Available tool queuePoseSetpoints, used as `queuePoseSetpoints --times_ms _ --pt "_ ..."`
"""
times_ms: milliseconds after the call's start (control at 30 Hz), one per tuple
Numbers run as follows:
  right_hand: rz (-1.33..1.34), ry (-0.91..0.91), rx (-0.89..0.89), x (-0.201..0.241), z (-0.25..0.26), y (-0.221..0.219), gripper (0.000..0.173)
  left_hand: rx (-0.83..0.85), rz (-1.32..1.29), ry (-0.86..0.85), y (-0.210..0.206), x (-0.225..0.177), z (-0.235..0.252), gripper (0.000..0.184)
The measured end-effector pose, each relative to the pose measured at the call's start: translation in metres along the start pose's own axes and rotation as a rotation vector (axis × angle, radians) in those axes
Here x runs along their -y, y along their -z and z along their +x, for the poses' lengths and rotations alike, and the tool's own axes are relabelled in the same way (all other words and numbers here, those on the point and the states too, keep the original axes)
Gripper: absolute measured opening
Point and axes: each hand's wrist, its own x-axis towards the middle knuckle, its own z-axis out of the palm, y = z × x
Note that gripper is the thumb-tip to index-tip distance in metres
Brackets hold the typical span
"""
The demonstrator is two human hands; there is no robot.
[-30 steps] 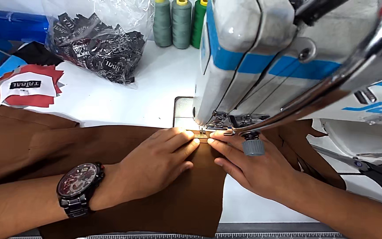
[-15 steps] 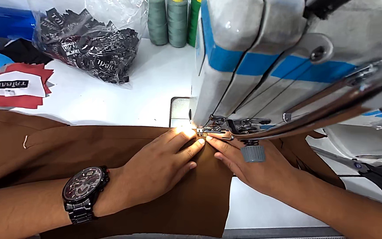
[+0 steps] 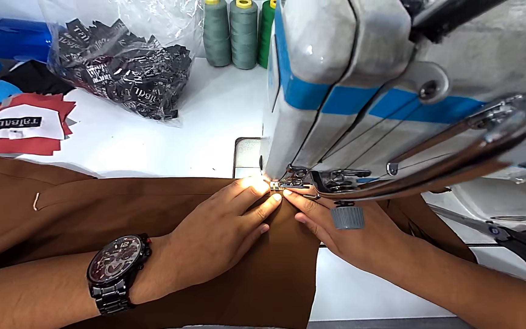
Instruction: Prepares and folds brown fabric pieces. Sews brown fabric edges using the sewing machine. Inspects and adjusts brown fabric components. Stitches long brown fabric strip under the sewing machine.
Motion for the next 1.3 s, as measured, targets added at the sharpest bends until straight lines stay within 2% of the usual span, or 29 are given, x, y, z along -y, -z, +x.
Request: queuePoseSetpoints --times_ms 467,533,633,700,767,833,933,1033,1100,1167,1233,1300 --pt "-0.025 0.002 0.014 -0.003 0.001 0.001 0.039 -0.006 -0.022 -0.001 0.001 0.002 0.002 0.043" --pt "-0.015 -0.022 -0.025 -0.004 0.001 0.002 0.035 -0.010 -0.042 0.002 0.003 0.003 0.003 0.043" --pt "0.015 -0.136 -0.175 -0.007 0.009 0.011 0.025 -0.078 -0.017 0.053 0.020 0.011 0.009 0.035" --pt "0.007 -0.186 -0.164 -0.008 0.017 0.018 0.025 -0.030 0.082 0.151 0.038 0.024 0.007 0.033" --pt "0.004 -0.190 -0.104 -0.008 0.022 0.019 0.024 0.060 0.130 0.242 0.046 0.041 -0.002 0.039" --pt "0.017 -0.189 -0.035 -0.007 0.025 0.019 0.026 0.116 0.111 0.234 0.048 0.045 -0.013 0.035" --pt "0.104 -0.235 0.088 0.003 0.019 0.026 0.021 0.130 0.078 0.103 0.060 0.025 -0.029 0.020" --pt "0.206 -0.245 0.128 0.018 -0.004 0.045 0.012 0.121 0.065 -0.007 0.091 -0.005 -0.049 0.021" --pt "0.258 -0.266 0.086 0.035 -0.043 0.078 0.007 0.141 0.040 -0.042 0.116 -0.022 -0.069 0.027" --pt "0.294 -0.355 0.027 0.065 -0.100 0.116 0.008 0.184 -0.093 0.024 0.133 -0.052 -0.093 0.026" --pt "0.301 -0.396 -0.063 0.102 -0.138 0.142 0.014 0.237 -0.181 0.069 0.141 -0.094 -0.106 0.026" --pt "0.358 -0.314 -0.125 0.157 -0.148 0.146 0.041 0.340 -0.205 -0.048 0.137 -0.142 -0.107 0.031"
